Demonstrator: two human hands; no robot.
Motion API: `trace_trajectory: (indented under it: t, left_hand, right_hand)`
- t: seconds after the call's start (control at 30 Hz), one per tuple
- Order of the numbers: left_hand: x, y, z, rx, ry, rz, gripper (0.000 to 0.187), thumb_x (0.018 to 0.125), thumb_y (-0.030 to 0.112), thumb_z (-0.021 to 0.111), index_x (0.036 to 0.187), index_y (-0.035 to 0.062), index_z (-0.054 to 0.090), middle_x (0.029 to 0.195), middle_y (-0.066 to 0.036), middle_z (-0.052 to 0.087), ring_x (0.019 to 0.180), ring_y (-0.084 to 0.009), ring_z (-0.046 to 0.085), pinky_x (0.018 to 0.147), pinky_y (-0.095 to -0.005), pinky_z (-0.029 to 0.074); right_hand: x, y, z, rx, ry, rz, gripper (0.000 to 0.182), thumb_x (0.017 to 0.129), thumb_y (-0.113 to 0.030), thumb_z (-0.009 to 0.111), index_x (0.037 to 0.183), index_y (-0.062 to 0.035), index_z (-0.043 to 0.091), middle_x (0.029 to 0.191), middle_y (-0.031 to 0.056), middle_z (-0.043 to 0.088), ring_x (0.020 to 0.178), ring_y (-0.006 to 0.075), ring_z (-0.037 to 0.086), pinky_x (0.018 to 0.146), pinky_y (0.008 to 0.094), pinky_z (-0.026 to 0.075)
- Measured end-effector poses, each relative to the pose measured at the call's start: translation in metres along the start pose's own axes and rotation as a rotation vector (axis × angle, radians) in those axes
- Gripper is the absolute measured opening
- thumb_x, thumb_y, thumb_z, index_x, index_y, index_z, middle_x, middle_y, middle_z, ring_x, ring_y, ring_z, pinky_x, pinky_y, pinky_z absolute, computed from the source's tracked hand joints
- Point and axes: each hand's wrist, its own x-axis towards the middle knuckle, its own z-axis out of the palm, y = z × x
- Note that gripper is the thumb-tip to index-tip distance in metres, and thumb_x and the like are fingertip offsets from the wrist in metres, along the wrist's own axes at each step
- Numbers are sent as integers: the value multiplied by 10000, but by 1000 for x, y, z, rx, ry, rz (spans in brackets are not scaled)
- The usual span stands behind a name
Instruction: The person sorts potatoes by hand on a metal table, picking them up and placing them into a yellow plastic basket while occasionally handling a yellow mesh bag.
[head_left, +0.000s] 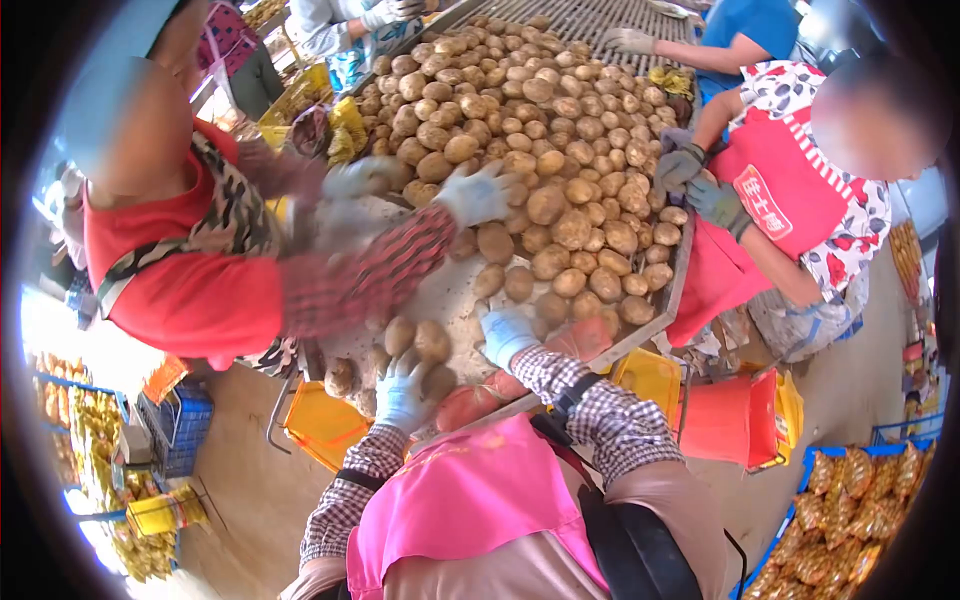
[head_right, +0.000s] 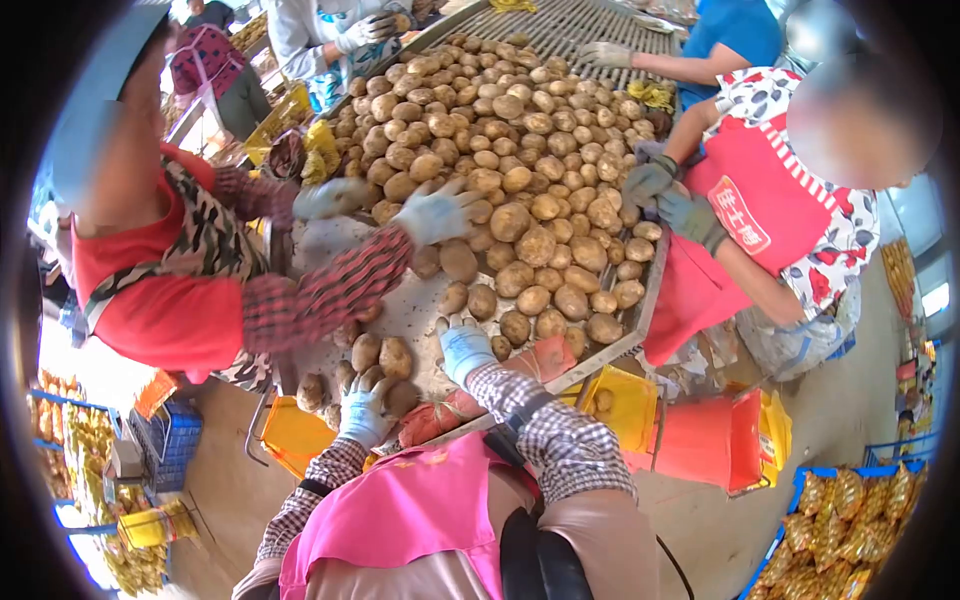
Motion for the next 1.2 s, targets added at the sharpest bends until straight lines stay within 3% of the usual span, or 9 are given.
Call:
trace_trajectory:
  t: [0.13, 0.27, 0.33, 0.4, 0.57, 0.73, 0.8, 1.0, 1.2]
  left_hand:
    - [-15, -19, -4, -102, 108, -99, 549, 669, 232, 701, 1191, 150, 555, 1248, -154, 507, 1178, -376, 462, 1008, -482, 365]
    - [-10, 3, -26, -330, 49, -245, 460, 756, 225, 692, 1171, 88, 547, 1149, -162, 566, 1028, -375, 558, 878, -420, 468]
    - [0, 17, -28, -547, 65, -142, 708, 762, 143, 714, 1378, 47, 379, 1241, -189, 529, 1118, -304, 563, 967, -365, 446]
    - [8, 32, -26, -1037, -106, -206, 806, 819, 183, 705, 1452, 38, 228, 1340, -163, 459, 1201, -256, 502, 1023, -357, 399]
    - [5, 45, -11, -1080, -93, -103, 805, 850, 269, 683, 1457, 46, 203, 1322, -186, 467, 1196, -269, 499, 1000, -359, 404]
    - [-7, 49, -9, -1051, -120, -140, 819, 811, 294, 710, 1436, 31, 251, 1257, -236, 525, 1144, -339, 544, 969, -375, 432]
    - [-6, 51, -10, -819, -59, -16, 895, 853, 361, 679, 1478, 38, 126, 1379, -190, 433, 1258, -246, 450, 1032, -349, 379]
    - [-22, 69, -25, -636, 52, -138, 606, 838, 332, 653, 1321, 41, 432, 1045, -217, 630, 981, -329, 625, 849, -390, 494]
    - [-17, 50, -11, -1209, 59, -458, 372, 996, 281, 402, 1105, -7, 611, 1045, -121, 663, 880, -177, 638, 776, -296, 511]
  right_hand:
    - [16, -11, 3, 134, -35, -51, 631, 715, -359, 759, 1198, -48, 497, 1080, 137, 560, 956, 245, 578, 828, 360, 490]
    - [6, 1, 42, 2067, -388, 113, 473, 917, -443, 492, 1280, -140, 511, 1148, 84, 615, 956, 205, 631, 573, 353, 564]
    - [-18, -11, 11, 2200, -367, 132, 578, 946, -454, 421, 1341, -32, 434, 1280, 123, 534, 1123, 267, 560, 905, 438, 505]
    - [-29, -17, 8, 2151, -306, 127, 581, 953, -443, 413, 1356, -24, 415, 1296, 129, 519, 1152, 267, 541, 929, 442, 493]
    - [-72, -26, -24, 1771, -45, -192, 598, 965, -416, 431, 1419, -41, 325, 1324, 127, 475, 1215, 243, 483, 986, 395, 458]
    - [-87, -33, -10, 1956, -28, -62, 501, 970, -307, 515, 1381, -76, 348, 1298, 94, 472, 1088, 221, 560, 908, 346, 508]
    - [-94, -40, -15, 2094, -79, 182, 473, 953, -303, 551, 1322, -65, 374, 1231, 77, 500, 1059, 202, 566, 791, 314, 556]
    - [-108, -43, 12, 1654, 111, 74, 389, 939, -280, 575, 1240, -93, 412, 1056, 96, 546, 864, 157, 591, 599, 265, 527]
    - [-124, -52, -21, 1985, -144, 218, 396, 902, -210, 633, 1208, -60, 433, 1060, 71, 551, 942, 156, 568, 796, 299, 500]
